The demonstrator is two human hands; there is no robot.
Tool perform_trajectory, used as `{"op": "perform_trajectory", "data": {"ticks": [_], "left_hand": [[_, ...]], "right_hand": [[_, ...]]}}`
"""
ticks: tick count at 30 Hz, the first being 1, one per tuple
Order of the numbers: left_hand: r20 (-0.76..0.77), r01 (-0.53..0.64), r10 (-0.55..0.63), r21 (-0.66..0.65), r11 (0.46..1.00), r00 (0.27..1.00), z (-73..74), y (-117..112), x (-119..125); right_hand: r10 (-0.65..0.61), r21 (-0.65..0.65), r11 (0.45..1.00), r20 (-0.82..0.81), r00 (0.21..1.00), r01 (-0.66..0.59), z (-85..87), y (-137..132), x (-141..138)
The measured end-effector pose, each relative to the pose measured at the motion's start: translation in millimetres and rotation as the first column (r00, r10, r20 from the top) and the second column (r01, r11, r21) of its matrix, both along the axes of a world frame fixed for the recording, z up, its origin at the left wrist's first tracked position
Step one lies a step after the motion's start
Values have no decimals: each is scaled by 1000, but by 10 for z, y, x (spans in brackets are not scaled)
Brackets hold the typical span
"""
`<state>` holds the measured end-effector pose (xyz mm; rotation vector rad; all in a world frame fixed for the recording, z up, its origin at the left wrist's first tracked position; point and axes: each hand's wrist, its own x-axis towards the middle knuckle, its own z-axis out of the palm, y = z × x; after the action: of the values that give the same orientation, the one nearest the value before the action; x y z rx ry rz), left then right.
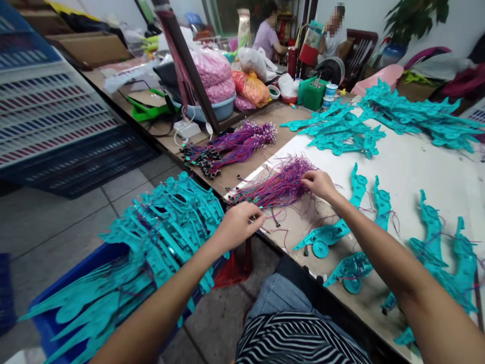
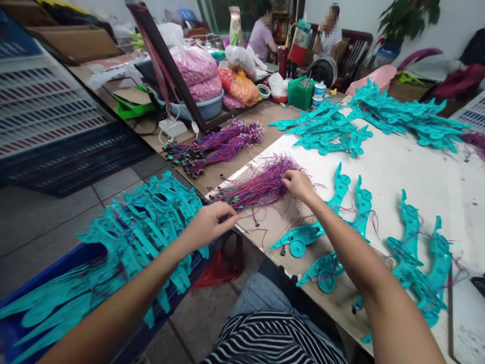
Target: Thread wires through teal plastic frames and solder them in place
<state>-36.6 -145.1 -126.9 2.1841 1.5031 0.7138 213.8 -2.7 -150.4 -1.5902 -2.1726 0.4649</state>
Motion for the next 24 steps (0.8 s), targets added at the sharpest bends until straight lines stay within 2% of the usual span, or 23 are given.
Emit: {"op": "perform_trajectory", "data": {"ticks": [2, 4, 6, 8, 10, 12, 14, 16, 18, 20, 22, 24], "left_hand": [[-150, 28, -34, -43, 999, 988, -247, -122, 31], [-223, 33, -51, -87, 996, 974, -439, -231, 87], [-211, 34, -58, -115, 993, 976, -560, -325, 147], [-134, 18, -34, -119, 993, 990, -624, -398, 185], [-22, -58, 56, -110, 992, 998, -658, -431, 188], [68, -219, 223, -52, 974, 973, -682, -406, 159], [77, -403, 398, 66, 913, 914, -704, -319, 120], [4, -485, 493, 188, 854, 870, -720, -188, 94], [-110, -474, 508, 236, 848, 854, -725, -53, 90], [-199, -438, 479, 217, 872, 855, -722, 48, 92], [-219, -410, 443, 181, 894, 869, -720, 98, 76], [-178, -386, 410, 155, 910, 895, -726, 106, 38]], "right_hand": [[10, -58, 998, -60, 998, -14, 120, 58, 40], [38, -205, 975, -252, 967, -92, 227, 83, 72], [48, -347, 908, -474, 879, -237, 318, 89, 106], [97, -387, 854, -540, 836, -349, 401, 110, 149], [242, -306, 870, -418, 876, -386, 484, 179, 188], [381, -126, 906, -180, 907, -405, 561, 304, 200], [436, 63, 897, 40, 899, -438, 613, 469, 167], [444, 163, 870, 154, 883, -466, 618, 638, 98], [433, 175, 865, 211, 876, -470, 572, 772, 20], [377, 163, 889, 274, 885, -429, 492, 822, -47], [297, 204, 905, 325, 898, -373, 407, 744, -112], [272, 292, 881, 332, 903, -373, 323, 519, -209]]}}
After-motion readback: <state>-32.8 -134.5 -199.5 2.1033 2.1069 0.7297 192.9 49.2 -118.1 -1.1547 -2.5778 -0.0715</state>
